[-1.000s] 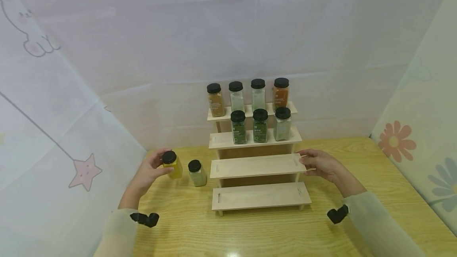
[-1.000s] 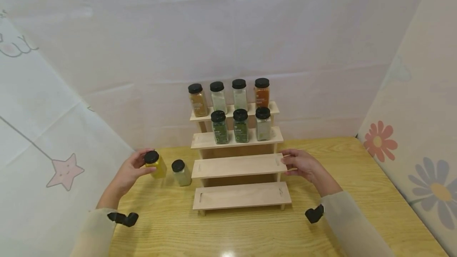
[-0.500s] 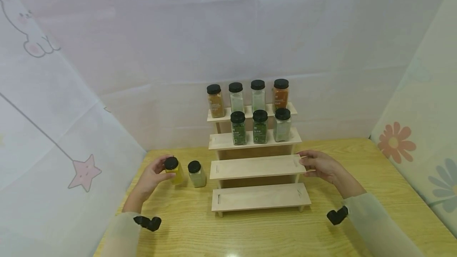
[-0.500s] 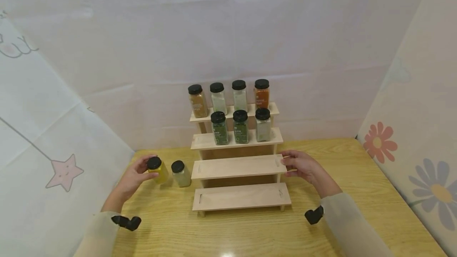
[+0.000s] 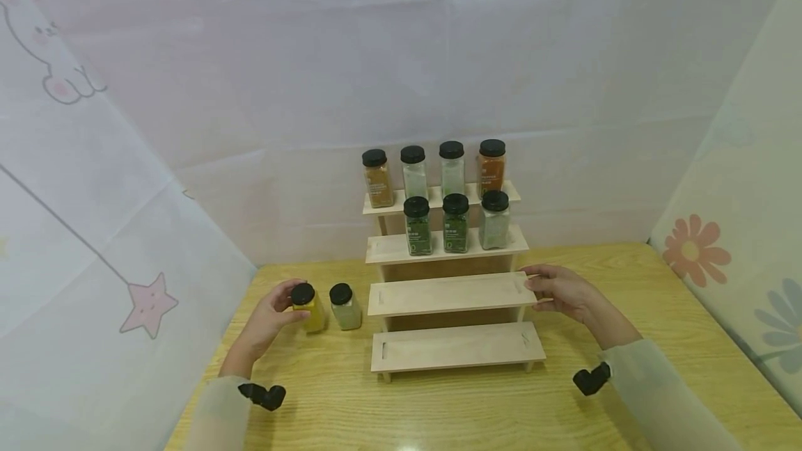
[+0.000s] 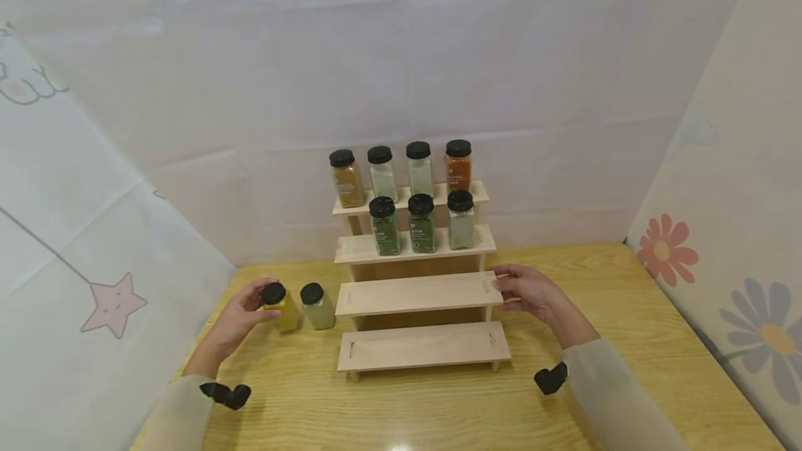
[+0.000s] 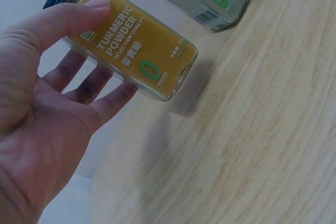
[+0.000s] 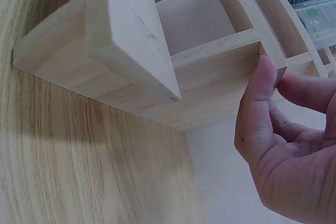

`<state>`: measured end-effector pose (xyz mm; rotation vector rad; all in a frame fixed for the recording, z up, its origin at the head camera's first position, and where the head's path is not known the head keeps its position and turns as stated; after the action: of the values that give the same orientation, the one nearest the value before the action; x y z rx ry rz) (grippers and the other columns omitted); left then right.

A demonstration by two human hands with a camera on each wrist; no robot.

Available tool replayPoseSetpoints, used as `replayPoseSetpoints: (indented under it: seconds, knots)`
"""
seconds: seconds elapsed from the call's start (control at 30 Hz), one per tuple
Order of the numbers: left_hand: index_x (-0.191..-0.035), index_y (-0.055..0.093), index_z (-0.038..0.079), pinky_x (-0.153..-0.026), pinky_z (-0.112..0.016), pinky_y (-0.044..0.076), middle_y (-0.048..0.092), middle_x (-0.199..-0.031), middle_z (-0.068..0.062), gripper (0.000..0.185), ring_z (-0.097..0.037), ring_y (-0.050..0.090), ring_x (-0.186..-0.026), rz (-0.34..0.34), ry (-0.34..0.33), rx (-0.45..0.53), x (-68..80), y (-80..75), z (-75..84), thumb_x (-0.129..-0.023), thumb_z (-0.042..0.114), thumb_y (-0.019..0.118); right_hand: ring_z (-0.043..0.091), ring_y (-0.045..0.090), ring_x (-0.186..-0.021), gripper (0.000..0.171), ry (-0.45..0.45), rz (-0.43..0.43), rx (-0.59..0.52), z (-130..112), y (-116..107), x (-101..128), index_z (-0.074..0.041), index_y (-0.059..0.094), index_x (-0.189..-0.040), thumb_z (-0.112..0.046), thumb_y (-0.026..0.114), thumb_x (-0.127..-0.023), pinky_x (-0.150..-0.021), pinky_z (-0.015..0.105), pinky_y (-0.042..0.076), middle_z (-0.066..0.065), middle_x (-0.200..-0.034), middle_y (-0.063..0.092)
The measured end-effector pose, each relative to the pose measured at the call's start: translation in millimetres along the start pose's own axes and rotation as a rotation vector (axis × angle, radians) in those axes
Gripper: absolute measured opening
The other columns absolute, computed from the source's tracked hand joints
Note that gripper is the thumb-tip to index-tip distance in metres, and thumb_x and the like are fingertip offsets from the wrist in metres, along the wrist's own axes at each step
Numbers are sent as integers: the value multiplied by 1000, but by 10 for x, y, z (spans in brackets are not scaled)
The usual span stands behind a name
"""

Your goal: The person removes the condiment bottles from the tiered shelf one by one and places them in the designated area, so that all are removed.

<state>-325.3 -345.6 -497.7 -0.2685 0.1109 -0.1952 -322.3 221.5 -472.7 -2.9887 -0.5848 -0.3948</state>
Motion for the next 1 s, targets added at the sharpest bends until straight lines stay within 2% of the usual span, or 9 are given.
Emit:
replayPoseSetpoints:
  seconds: [0.2, 0.53, 1.0]
  knots:
    - [-148, 45, 9, -90, -27, 54, 60, -134, 4, 70, -7, 58, -119, 8, 1, 1, 8, 8, -30, -88, 7, 79, 14, 50, -84, 64, -5, 2, 1, 12, -14, -8, 7, 26, -154, -16, 58, -104, -77, 30, 58, 3, -102, 46]
    - [-149, 43, 7, -90, -28, 54, 56, -139, -9, 72, -7, 57, -120, 6, -29, -4, 0, 30, -107, -87, 10, 80, 14, 52, -85, 66, -5, 1, -3, 31, -16, -26, 7, 25, -155, -17, 59, -104, -77, 31, 58, 3, -104, 48]
    - [-149, 44, 10, -87, -29, 55, 57, -137, -5, 71, -8, 58, -119, 4, -39, -3, 9, 46, -140, -88, 10, 80, 16, 52, -89, 65, -7, 1, 2, 28, -9, -23, 8, 25, -155, -16, 58, -104, -79, 33, 58, 4, -107, 48]
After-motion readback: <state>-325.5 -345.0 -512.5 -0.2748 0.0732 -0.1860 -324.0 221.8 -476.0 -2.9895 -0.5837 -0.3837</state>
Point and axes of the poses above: each hand's wrist, its own x-axis away from the middle knuckle, its own y-axis out of the palm, z = x × y, the point moved 7 cm from there along -x, towards the middle knuckle
